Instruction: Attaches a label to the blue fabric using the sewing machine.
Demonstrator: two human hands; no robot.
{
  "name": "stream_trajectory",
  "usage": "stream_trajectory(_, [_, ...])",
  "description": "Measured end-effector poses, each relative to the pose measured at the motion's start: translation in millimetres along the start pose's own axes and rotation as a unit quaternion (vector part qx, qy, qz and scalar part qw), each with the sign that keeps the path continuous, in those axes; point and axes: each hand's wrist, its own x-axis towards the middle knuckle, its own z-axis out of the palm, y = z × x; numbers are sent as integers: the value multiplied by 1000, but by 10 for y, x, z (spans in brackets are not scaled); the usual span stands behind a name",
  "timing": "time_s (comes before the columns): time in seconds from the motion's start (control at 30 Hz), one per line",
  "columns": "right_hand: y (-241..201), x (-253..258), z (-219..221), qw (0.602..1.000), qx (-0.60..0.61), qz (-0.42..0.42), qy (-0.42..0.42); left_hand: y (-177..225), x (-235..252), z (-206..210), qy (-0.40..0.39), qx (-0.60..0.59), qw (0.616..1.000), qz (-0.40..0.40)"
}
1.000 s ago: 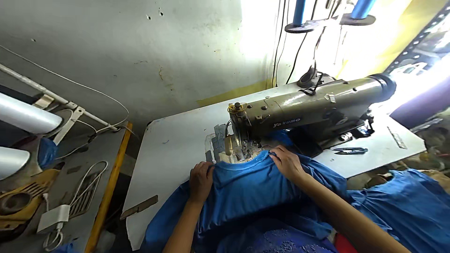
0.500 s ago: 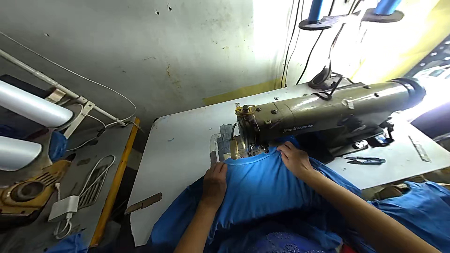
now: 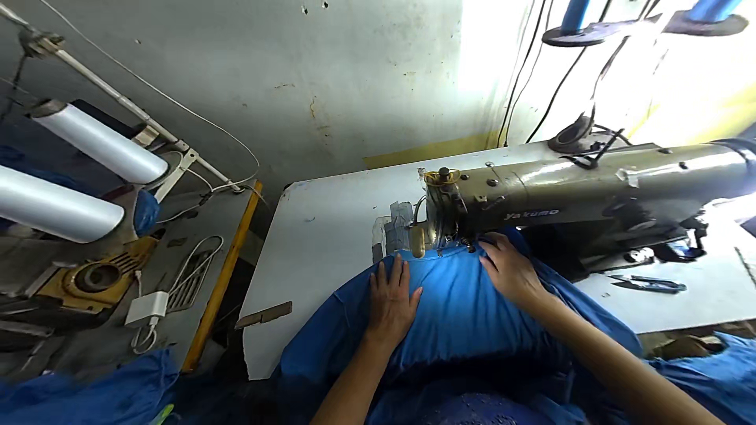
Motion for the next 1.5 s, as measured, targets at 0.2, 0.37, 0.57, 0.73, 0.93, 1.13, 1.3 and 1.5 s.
stream_trajectory(0.2, [208,-279,308,992,-67,-102,28,-7,-29,24,6,-4,1000,-16])
stream_trajectory(0.37, [221,-267,300,989,-79,-118,34,8,-43,58,21,-5,999,-27])
stream_trajectory(0.57, [226,-227,306,990,-74,-119,29,41,-40,61,27,7,999,-39])
stream_trajectory(0.73, [229,-238,273,992,-62,-110,17,47,-37,55,17,6,999,-40])
stream_trajectory(0.93, [243,-246,196,995,-40,-92,-26,26,-22,88,38,15,999,-24])
stream_trajectory(1.13, [244,-246,177,995,-18,-90,-34,12,-34,147,77,13,997,-10])
stream_trajectory(1.3, [322,-316,56,962,56,-116,240,-25,-34,166,113,-2,993,22])
stream_trajectory(1.5, [612,52,-669,978,61,175,99,-74,-55,159,140,-67,987,32])
